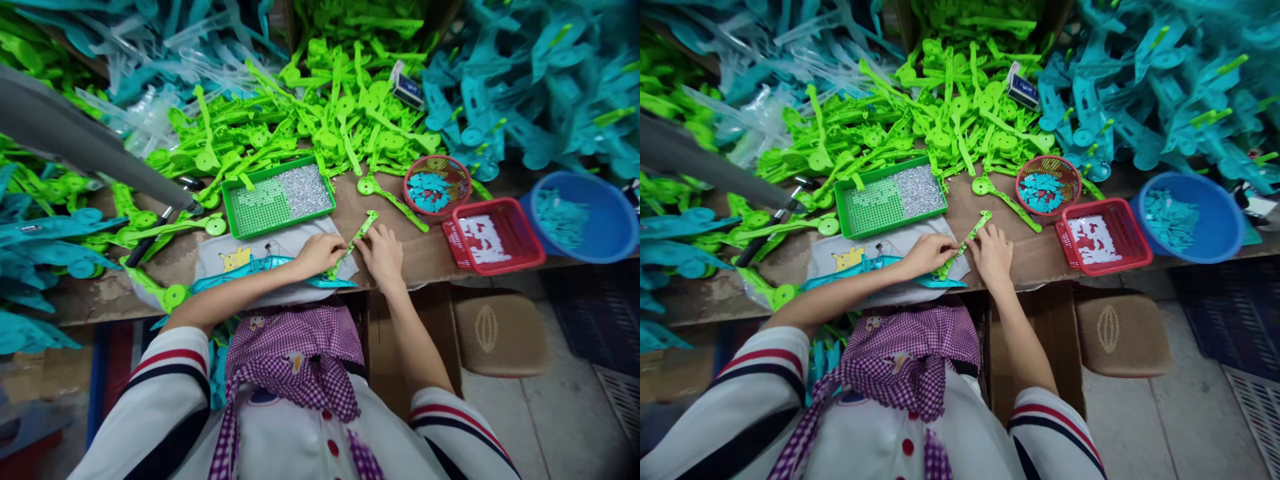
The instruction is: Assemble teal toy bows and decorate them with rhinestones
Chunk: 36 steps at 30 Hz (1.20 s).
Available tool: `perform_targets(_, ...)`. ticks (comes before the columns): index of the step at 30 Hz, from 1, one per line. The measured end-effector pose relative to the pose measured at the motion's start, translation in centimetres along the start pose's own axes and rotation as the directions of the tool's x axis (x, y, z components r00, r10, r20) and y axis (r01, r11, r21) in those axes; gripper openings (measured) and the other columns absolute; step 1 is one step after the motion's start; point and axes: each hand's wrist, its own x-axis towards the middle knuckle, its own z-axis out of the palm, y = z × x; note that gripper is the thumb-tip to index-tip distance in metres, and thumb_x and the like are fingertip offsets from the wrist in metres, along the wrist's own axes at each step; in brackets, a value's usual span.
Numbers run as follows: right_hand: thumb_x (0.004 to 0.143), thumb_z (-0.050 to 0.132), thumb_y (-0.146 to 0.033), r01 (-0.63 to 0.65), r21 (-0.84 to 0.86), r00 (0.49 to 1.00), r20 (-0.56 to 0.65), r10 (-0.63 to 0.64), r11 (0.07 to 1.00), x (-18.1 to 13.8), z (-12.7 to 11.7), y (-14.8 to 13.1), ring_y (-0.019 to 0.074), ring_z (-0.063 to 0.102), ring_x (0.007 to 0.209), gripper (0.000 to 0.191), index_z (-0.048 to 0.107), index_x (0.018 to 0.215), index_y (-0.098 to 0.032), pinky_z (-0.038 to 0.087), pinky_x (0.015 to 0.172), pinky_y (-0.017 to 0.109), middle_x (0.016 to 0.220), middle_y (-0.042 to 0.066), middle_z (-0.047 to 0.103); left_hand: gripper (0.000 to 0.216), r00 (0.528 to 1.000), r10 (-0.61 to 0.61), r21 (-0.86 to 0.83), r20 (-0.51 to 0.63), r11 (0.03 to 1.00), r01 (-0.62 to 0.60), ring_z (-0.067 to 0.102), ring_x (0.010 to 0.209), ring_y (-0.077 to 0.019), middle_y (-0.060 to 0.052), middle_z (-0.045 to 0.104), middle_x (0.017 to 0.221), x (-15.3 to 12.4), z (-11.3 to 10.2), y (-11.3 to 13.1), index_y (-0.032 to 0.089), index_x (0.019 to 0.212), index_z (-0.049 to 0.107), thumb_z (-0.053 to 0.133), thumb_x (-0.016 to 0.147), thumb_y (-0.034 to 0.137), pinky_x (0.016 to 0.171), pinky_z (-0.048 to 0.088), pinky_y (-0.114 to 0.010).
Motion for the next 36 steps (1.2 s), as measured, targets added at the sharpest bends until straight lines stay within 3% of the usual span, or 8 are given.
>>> perform_targets(5,0.101,0.043,-0.046,-0.024,0.013,0.996,-0.080,0.025,1.000,-0.5,1.2,0.2,0.0296,0.053,0.101,0.033,0.064,0.097,-0.022,0.036,0.081,0.040,0.104,0.011,0.063,0.027,0.998,0.061,0.116,0.019,0.991,-0.062,0.068,0.095,-0.0193,-0.008,0.073,0.108,-0.7,0.0,0.4,0.019,0.115,0.068,0.046,0.100,0.021,0.083,0.051,-0.032)
perform_targets(10,0.102,0.042,-0.043,0.022,0.018,0.995,-0.099,-0.020,1.000,-0.7,1.6,0.5,0.0285,0.056,0.101,0.033,0.066,0.096,-0.021,0.038,0.084,0.041,0.105,0.011,0.068,0.034,0.987,0.023,0.376,0.160,0.923,-0.083,0.067,0.091,-0.0222,-0.012,0.067,0.112,-1.1,-0.4,1.5,0.018,0.120,0.063,0.038,0.098,0.012,0.071,0.050,-0.033)
perform_targets(17,0.101,0.046,-0.039,0.109,0.255,0.980,-0.189,-0.061,0.961,-2.2,1.7,0.9,0.0241,0.064,0.108,0.030,0.071,0.107,-0.022,0.041,0.095,0.041,0.113,0.009,0.074,0.040,0.956,0.055,0.516,0.288,0.832,-0.203,0.063,0.101,-0.0248,-0.017,0.062,0.116,-1.7,-1.2,2.6,0.009,0.130,0.053,0.033,0.095,0.004,0.075,0.051,-0.034)
perform_targets(23,0.101,0.046,-0.034,0.167,0.293,0.979,-0.167,-0.121,0.942,-3.4,1.8,1.1,0.0237,0.065,0.118,0.031,0.073,0.114,-0.026,0.040,0.105,0.045,0.118,0.008,0.076,0.034,0.956,0.073,0.487,0.283,0.848,-0.209,0.063,0.099,-0.0231,-0.016,0.062,0.114,-1.6,-1.3,2.5,0.009,0.125,0.053,0.033,0.097,0.007,0.074,0.051,-0.032)
perform_targets(29,0.102,0.047,-0.033,0.245,0.303,0.962,-0.191,-0.193,0.921,-3.3,1.8,1.0,0.0218,0.068,0.113,0.030,0.072,0.117,-0.024,0.043,0.100,0.042,0.118,0.008,0.076,0.036,0.952,0.076,0.474,0.296,0.854,-0.215,0.063,0.101,-0.0225,-0.015,0.062,0.114,-1.6,-1.4,2.1,0.010,0.129,0.051,0.036,0.096,0.005,0.075,0.051,-0.031)
perform_targets(36,0.101,0.046,-0.031,0.208,0.176,0.968,-0.179,-0.177,0.962,-3.4,1.9,0.5,0.0235,0.066,0.112,0.031,0.070,0.120,-0.023,0.043,0.099,0.043,0.121,0.011,0.073,0.033,0.966,0.119,0.595,0.230,0.768,-0.237,0.063,0.099,-0.0230,-0.014,0.061,0.110,-2.1,-0.7,2.7,0.010,0.124,0.051,0.028,0.100,0.007,0.070,0.048,-0.030)
